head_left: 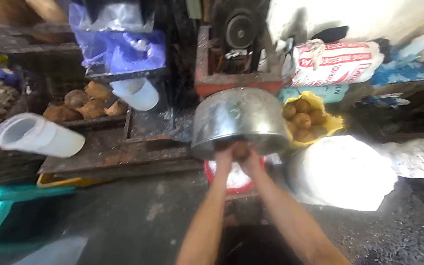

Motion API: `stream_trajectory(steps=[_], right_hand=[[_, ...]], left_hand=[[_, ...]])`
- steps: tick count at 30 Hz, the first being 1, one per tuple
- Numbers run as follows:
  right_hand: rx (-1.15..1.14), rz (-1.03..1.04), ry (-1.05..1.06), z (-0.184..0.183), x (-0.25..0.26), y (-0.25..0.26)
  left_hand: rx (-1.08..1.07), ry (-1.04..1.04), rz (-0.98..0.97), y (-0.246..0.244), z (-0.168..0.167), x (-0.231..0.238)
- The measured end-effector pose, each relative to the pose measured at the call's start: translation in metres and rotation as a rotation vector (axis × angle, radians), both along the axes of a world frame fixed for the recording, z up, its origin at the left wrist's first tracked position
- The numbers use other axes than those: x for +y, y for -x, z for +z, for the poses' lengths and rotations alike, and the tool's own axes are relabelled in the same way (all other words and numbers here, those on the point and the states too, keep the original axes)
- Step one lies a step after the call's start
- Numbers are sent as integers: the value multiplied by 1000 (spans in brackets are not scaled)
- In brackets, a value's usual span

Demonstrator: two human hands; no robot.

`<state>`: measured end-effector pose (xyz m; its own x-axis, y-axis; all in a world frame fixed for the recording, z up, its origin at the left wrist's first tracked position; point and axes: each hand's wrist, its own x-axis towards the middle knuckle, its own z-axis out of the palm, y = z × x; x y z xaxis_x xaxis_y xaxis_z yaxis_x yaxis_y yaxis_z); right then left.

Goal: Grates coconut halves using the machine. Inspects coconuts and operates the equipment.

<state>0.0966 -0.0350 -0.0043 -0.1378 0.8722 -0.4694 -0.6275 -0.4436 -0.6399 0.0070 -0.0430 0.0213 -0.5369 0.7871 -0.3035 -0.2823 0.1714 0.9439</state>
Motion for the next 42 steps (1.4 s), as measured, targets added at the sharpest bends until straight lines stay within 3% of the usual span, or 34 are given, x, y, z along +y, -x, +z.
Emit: stream_trajectory(steps=[2,5,8,11,18,25,29,36,40,42], right_hand=[[218,-72,44,5,11,2],[571,-192,132,13,11,4],[684,-238,239,18,11,-2],[757,-204,273,11,13,-9],[748,-123,414,23,22,-21],[560,-39,433,10,34,-15],[386,-61,432,7,35,-15],[220,-146,359,-9,37,-7],[99,-170,302,-12,34,-2],[62,-183,261,-16,32,0]], left_hand=[[362,73,-123,-10,30,15],[865,339,-380,-33,53,27],[909,498,-457,-55,56,35],[795,552,-481,-71,65,33],[1240,645,-608,-82,61,45],[1197,631,-496,-64,27,47],[1002,541,-381,-53,7,43],[715,467,-318,-53,17,33],[896,637,-480,-44,11,34],[838,566,-425,-41,9,32]])
